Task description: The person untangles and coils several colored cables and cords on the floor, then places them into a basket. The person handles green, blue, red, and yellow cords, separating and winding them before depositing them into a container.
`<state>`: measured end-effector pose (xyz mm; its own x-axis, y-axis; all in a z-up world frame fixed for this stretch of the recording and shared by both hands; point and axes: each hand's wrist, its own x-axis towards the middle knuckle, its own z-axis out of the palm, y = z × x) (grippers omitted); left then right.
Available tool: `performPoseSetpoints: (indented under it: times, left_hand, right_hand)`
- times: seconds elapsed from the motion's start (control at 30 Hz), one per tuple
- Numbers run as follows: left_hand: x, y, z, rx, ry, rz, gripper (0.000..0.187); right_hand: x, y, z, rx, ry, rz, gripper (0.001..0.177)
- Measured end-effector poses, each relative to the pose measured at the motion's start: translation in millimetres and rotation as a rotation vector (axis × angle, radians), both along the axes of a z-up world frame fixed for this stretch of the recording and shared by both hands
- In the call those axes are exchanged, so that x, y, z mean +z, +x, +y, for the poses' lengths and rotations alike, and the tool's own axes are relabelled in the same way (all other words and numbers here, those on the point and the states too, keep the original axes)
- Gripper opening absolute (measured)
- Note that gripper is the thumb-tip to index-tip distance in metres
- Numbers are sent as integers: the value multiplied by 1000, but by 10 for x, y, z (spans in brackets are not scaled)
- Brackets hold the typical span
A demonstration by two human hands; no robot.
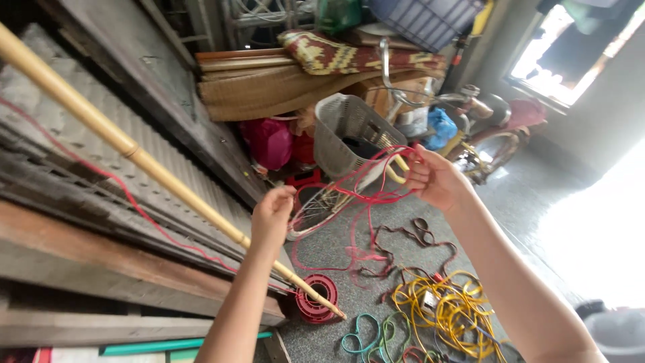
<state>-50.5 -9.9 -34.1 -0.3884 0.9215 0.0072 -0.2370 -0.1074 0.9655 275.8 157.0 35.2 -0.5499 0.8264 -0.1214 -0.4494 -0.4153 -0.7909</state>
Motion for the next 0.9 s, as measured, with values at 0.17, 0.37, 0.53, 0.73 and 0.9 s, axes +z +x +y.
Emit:
performPoseSetpoints:
  times: [0.17,0.37,0.53,0.73,0.9]
  left_hand:
    - [-12,743,174,-25,110,257,23]
    - [-72,1667,442,-385,294,266,32]
    - [-4,2020,564,-519,174,-60,16]
    - [172,1943,1028,-439,-121,-477,7]
    - [-1,1853,1620,-434,-218,-762,23]
  right_hand:
    - [60,-132,-430,1,28,131,19]
    - [151,-151,-1009,-160,205,-133,12]
    - [202,305,-1147,-455,220,-183,16]
    - [448,1350,-1006,-780,34,-253,11]
    - [440,2097,-798,-1033,-122,-250,11]
